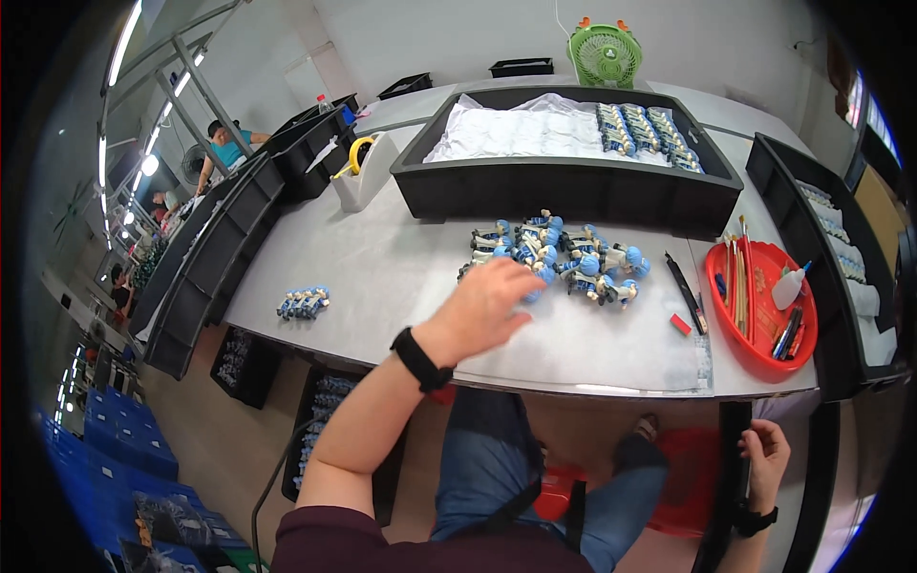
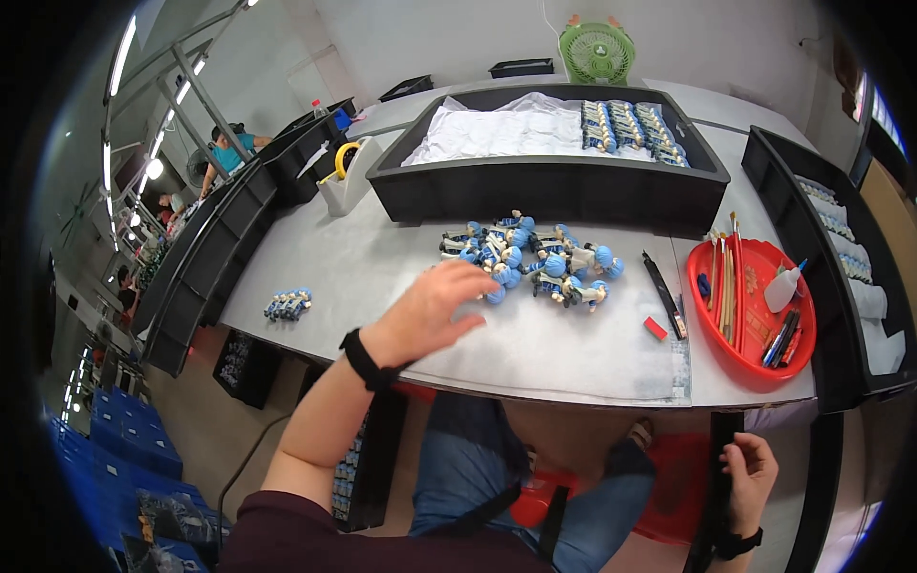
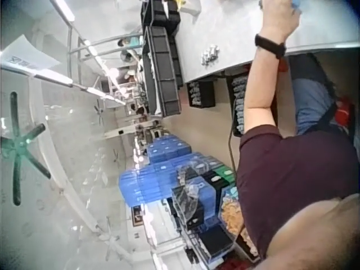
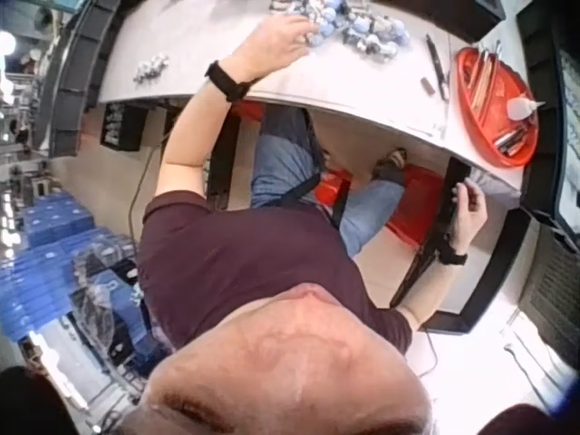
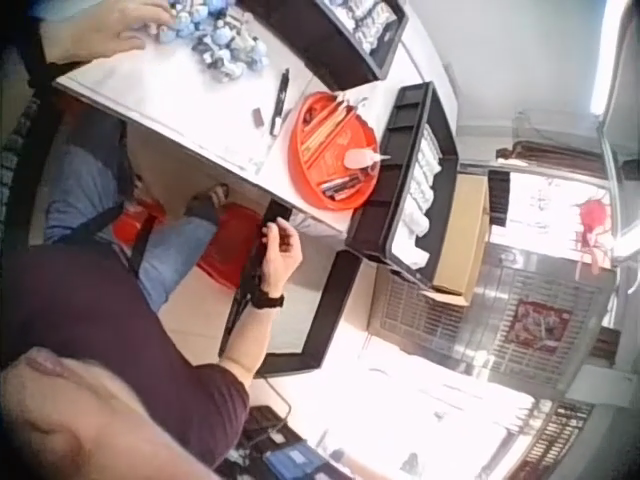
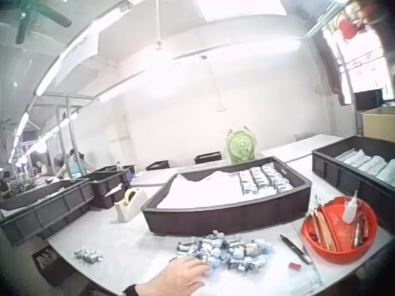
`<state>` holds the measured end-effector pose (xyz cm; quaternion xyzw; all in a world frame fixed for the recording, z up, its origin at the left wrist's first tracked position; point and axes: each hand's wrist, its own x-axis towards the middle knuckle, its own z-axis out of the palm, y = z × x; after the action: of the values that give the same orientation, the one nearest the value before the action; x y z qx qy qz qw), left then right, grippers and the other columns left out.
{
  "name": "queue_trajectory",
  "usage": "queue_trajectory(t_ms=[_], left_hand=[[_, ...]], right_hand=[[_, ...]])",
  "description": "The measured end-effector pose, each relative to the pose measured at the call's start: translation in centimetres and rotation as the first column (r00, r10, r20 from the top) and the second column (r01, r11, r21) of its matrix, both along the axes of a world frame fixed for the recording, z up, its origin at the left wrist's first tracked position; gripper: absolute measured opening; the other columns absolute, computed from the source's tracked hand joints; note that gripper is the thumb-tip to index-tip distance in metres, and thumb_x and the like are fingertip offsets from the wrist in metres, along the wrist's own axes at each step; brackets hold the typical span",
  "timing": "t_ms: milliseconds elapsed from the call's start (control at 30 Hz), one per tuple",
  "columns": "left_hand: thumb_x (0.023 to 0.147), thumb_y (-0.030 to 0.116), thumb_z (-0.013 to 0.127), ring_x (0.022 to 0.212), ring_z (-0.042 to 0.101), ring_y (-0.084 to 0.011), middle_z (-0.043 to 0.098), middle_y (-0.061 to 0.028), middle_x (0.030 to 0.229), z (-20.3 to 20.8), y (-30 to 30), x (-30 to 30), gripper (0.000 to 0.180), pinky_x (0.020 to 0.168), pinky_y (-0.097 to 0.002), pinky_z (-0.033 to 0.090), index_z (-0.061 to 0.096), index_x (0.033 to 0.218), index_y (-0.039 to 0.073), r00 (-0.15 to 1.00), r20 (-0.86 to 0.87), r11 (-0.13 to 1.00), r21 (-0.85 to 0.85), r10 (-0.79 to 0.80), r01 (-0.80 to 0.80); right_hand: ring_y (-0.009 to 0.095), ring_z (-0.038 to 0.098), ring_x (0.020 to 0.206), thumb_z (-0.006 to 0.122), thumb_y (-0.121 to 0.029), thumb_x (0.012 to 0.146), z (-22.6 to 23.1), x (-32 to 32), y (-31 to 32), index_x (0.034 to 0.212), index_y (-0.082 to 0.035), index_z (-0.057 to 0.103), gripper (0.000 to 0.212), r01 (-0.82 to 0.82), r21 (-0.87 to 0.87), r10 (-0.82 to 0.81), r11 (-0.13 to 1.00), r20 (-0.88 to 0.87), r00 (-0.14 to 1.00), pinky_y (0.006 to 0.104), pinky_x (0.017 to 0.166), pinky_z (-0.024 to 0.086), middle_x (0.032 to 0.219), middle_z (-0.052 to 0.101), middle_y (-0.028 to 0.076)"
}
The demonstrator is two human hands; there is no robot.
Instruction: Assembling small toy figurines by attaching heads to bodies and organizing them into trays.
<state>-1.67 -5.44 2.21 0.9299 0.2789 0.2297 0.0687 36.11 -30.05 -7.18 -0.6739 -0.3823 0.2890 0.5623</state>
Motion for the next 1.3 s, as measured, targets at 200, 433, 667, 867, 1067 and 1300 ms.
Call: queue_trajectory(t_ms=[200,433,667,867,1067,1300], left_hand=[[0.064,0.002,0.065,0.096,0.053,-0.0276,0.057,-0.0105,0.101,-1.8,4.3,-3.1,0.031,0.088,-0.0372,0.036,0.059,0.094,0.006,0.940,-0.278,0.973,0.174,0.196,-0.151],[0.065,-0.002,0.062,0.091,0.053,-0.0257,0.059,-0.0080,0.095,-4.1,2.6,-3.7,0.030,0.081,-0.0356,0.043,0.059,0.093,0.005,0.990,0.047,0.965,0.223,0.133,-0.140],[0.064,0.001,0.065,0.093,0.051,-0.0233,0.059,-0.0048,0.095,-3.9,1.0,-3.8,0.034,0.077,-0.0347,0.040,0.060,0.097,0.007,0.966,-0.107,0.941,0.274,0.234,-0.198],[0.079,0.002,0.060,0.091,0.053,-0.0114,0.058,-0.0032,0.100,-4.8,-3.4,-0.2,0.040,0.076,-0.0255,0.043,0.051,0.119,0.006,0.765,0.592,0.642,-0.694,0.253,0.325],[0.086,0.006,0.054,0.093,0.053,-0.0105,0.053,-0.0047,0.110,-7.5,-3.3,3.0,0.044,0.075,-0.0245,0.047,0.039,0.128,0.003,0.536,0.694,0.288,-0.702,0.481,0.651],[0.076,-0.001,0.065,0.092,0.053,-0.0120,0.055,-0.0063,0.101,-8.0,-3.3,3.1,0.060,0.080,-0.0246,0.046,0.037,0.128,0.000,0.563,0.714,0.364,-0.698,0.415,0.617]], right_hand=[[0.009,0.059,0.070,0.062,0.001,0.077,2.3,-10.4,5.8,0.091,0.001,0.060,0.014,-0.248,0.083,0.255,0.965,-0.100,0.962,0.0194,0.062,0.046,0.078,0.062,0.004],[0.010,0.059,0.067,0.062,-0.002,0.076,2.5,-17.4,12.4,0.087,0.000,0.063,0.012,-0.496,0.188,0.462,0.848,0.198,0.864,0.0212,0.059,0.046,0.075,0.063,0.006],[0.010,0.059,0.067,0.063,-0.003,0.075,1.8,-18.9,16.4,0.087,0.000,0.063,0.013,-0.491,0.284,0.447,0.823,0.210,0.870,0.0214,0.058,0.045,0.077,0.063,0.006],[0.011,0.059,0.074,0.070,-0.011,0.072,2.0,-18.5,16.0,0.101,-0.003,0.059,0.032,-0.548,0.185,0.512,0.816,0.211,0.833,0.0213,0.060,0.045,0.085,0.064,0.006],[0.012,0.058,0.084,0.073,-0.013,0.071,1.8,-18.5,16.4,0.116,-0.003,0.051,0.051,-0.591,0.195,0.586,0.783,0.085,0.805,0.0221,0.065,0.044,0.091,0.063,0.006],[0.011,0.059,0.077,0.069,-0.011,0.075,1.5,-18.3,16.3,0.115,0.001,0.052,0.045,-0.569,0.200,0.568,0.798,0.065,0.820,0.0235,0.066,0.048,0.090,0.064,0.010]])
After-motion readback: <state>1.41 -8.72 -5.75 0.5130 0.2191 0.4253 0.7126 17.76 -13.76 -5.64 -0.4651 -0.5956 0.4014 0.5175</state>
